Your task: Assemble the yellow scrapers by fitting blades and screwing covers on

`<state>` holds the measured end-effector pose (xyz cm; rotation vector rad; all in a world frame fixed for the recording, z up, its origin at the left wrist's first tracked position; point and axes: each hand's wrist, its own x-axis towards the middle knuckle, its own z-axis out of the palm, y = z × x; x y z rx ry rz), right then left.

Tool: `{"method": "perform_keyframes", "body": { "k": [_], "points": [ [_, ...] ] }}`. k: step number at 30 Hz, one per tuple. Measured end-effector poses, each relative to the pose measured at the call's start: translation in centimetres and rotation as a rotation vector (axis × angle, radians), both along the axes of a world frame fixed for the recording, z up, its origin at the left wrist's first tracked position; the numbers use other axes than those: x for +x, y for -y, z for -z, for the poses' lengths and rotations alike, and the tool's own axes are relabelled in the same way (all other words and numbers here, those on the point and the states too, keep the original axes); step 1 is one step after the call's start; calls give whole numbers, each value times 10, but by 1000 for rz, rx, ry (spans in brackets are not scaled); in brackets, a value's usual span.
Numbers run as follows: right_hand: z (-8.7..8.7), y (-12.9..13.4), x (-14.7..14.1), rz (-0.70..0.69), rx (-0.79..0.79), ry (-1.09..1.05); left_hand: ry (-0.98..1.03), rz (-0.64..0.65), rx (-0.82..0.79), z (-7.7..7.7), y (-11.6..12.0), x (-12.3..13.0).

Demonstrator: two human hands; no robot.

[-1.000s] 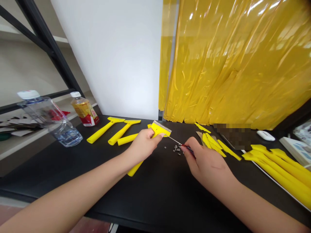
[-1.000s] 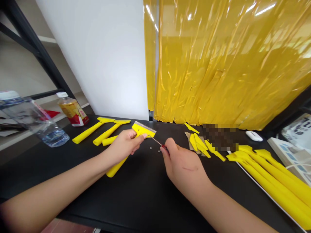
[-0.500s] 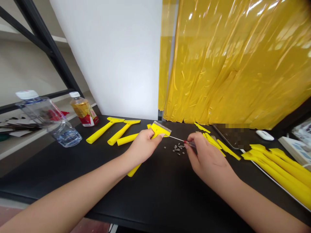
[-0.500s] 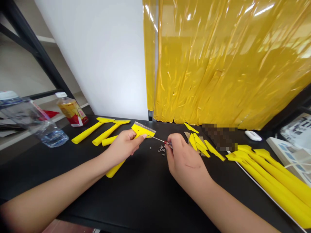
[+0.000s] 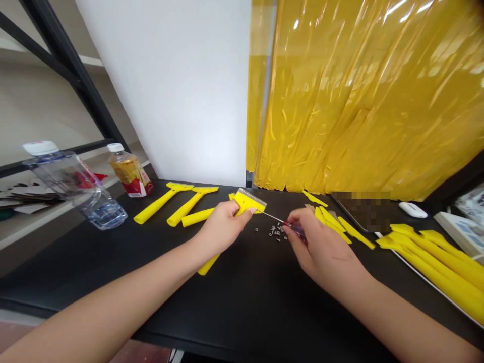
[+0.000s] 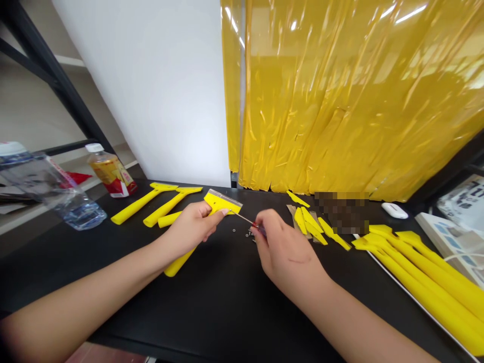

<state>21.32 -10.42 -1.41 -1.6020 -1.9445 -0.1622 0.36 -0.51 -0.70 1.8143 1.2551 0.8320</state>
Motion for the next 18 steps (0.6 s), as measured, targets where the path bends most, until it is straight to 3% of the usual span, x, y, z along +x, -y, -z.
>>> {"method": "perform_keyframes", "body": {
  "k": [10,18],
  "points": [
    [3,-2,3,28,-84,66,-11,2,14,1,-3,-2],
    [3,-3,0,-17,69,265,-75,-1,18,2,-4,-2]
  ]
}}
